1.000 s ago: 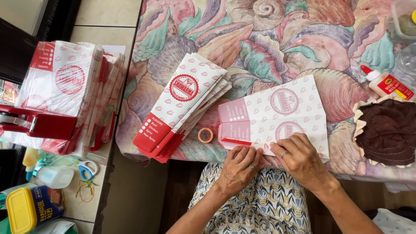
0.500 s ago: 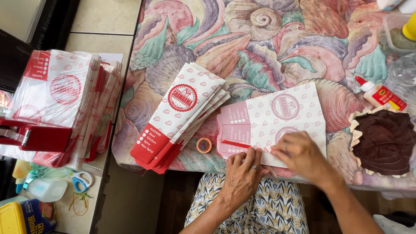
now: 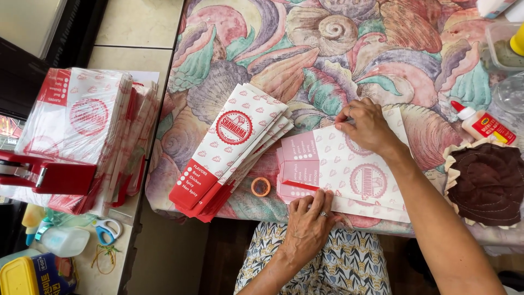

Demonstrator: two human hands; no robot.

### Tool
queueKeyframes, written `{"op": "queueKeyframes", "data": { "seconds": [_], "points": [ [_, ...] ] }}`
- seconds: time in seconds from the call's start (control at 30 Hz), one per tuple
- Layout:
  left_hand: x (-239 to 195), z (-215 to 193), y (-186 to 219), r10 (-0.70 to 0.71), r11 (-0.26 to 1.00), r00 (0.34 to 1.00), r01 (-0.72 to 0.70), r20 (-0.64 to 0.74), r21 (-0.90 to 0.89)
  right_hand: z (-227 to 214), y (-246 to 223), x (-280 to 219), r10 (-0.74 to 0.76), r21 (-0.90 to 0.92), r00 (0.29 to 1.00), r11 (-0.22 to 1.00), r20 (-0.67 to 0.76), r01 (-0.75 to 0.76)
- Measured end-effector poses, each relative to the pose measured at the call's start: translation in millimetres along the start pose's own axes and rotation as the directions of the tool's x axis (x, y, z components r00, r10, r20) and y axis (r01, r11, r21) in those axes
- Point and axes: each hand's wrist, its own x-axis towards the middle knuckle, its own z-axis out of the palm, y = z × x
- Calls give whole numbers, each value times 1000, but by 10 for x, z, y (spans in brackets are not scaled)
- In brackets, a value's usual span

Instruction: Folding and stacking printed paper packaging sleeves on a table.

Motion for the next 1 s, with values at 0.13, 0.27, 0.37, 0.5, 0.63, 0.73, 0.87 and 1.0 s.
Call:
{"op": "queueKeyframes", "data": {
  "seconds": [0.13, 0.27, 0.37, 0.5, 0.63, 0.73, 0.87, 1.0],
  "points": [
    [-22, 53, -19, -26, 1000, 999, 26, 33, 1, -222, -308, -304, -156, -83, 977, 986, -144, 145],
    [-39, 78, -19, -14, 999, 1000, 14, 13, 31, -363, -728, -921, -430, -297, 847, 891, -313, 343],
    [-39, 45, 1, -3, 1000, 999, 4, -39, 28, -268, -963, -1366, -505, -369, 785, 849, -359, 377],
    [-73, 114, -21, -1, 999, 1000, 3, -28, 47, 140, -911, -1647, -489, -362, 776, 861, -399, 357],
    [-58, 57, -28, 37, 999, 991, -33, -125, 28, 190, -923, -1679, -503, -339, 751, 860, -428, 382],
    [-55, 38, -40, 58, 998, 986, -59, -159, -2, 175, -929, -1662, -482, -292, 756, 875, -443, 387],
    [-48, -13, -16, 86, 995, 976, -93, -200, -27, 132, -965, -1646, -448, -216, 765, 894, -463, 393],
    [-45, -65, -273, 100, 992, 978, -113, -182, -61, 232, -888, -1639, -426, -204, 780, 905, -459, 374]
  ]
}}
